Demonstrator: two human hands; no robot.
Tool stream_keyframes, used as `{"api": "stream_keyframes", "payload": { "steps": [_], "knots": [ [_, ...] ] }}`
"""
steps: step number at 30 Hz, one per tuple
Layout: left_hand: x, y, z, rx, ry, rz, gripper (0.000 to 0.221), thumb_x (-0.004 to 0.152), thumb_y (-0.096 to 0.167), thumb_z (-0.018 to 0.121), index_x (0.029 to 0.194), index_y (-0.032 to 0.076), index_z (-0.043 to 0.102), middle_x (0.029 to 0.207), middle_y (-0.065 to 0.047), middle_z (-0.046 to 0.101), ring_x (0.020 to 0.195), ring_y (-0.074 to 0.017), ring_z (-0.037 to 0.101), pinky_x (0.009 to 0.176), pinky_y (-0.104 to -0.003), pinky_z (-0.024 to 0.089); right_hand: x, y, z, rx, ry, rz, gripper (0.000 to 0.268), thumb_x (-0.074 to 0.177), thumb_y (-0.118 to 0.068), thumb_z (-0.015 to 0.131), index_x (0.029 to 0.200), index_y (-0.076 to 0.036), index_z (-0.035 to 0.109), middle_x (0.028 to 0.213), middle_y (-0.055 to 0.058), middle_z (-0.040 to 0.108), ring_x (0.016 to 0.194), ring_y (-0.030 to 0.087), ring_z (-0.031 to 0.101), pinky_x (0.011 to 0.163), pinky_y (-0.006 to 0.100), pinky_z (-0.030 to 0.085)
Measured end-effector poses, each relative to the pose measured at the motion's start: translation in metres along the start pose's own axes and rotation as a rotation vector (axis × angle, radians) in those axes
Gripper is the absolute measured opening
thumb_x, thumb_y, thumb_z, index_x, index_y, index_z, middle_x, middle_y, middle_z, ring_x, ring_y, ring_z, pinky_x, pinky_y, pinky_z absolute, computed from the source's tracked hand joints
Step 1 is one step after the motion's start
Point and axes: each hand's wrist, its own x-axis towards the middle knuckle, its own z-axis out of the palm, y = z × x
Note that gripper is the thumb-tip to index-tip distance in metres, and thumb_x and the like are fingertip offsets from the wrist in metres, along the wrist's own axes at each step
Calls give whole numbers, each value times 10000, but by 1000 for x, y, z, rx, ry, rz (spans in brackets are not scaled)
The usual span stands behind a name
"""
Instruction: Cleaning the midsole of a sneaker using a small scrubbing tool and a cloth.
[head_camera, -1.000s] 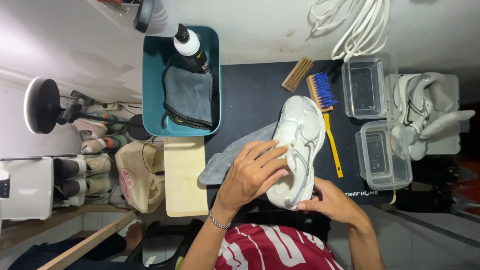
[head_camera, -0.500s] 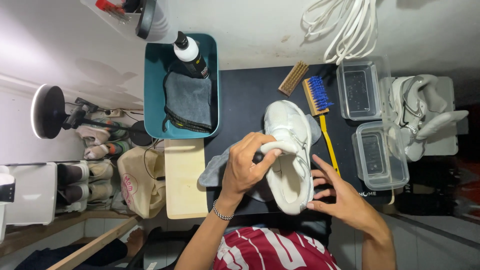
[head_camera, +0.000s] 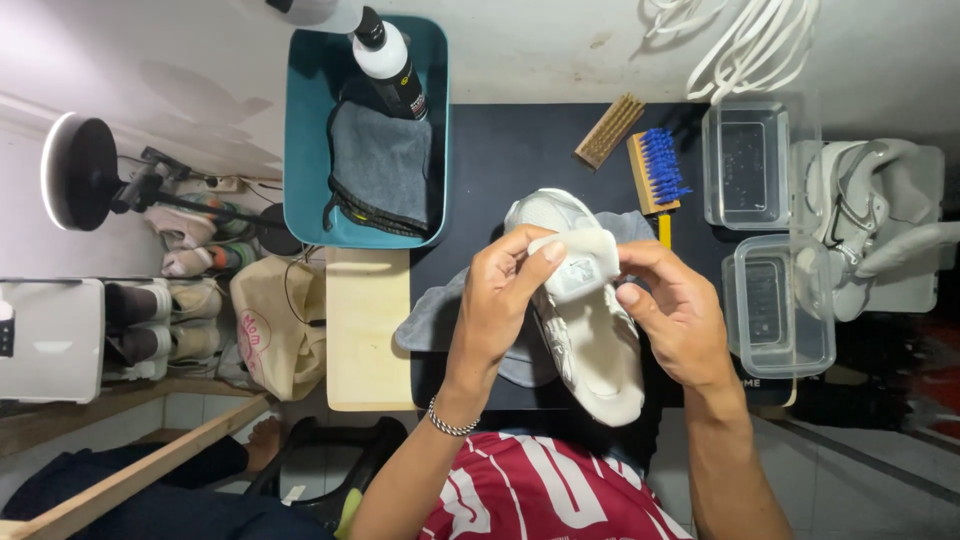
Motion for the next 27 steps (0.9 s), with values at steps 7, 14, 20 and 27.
{"api": "stream_keyframes", "payload": {
  "steps": [7,14,20,27],
  "knots": [
    [-12,14,14,-39,1,-35,190,986,269,683,968,89,741,722,-28,676,801,-43,523,763,-252,530,-4,8,3,149,116,-77,281,967,-183,641,993,96,615,941,172,581,911,206,545,884,350,508],
    [-12,14,20,-63,-16,-52,211,983,278,683,968,77,743,711,-49,674,773,-54,535,740,-249,522,-9,11,3,201,171,-89,224,962,-172,624,900,41,595,890,142,583,856,157,534,865,303,491],
    [-12,13,21,-50,-20,-54,220,976,285,683,962,72,737,699,-49,665,775,-50,530,724,-252,526,-12,12,4,224,181,-63,207,955,-156,617,873,32,587,879,145,585,847,155,537,849,291,483],
    [-14,16,21,-57,-14,-61,233,960,300,688,949,73,742,682,-58,678,756,-53,541,736,-254,524,-14,14,4,244,167,-73,187,944,-141,607,855,21,584,866,151,592,838,165,551,840,298,488]
  ]
}}
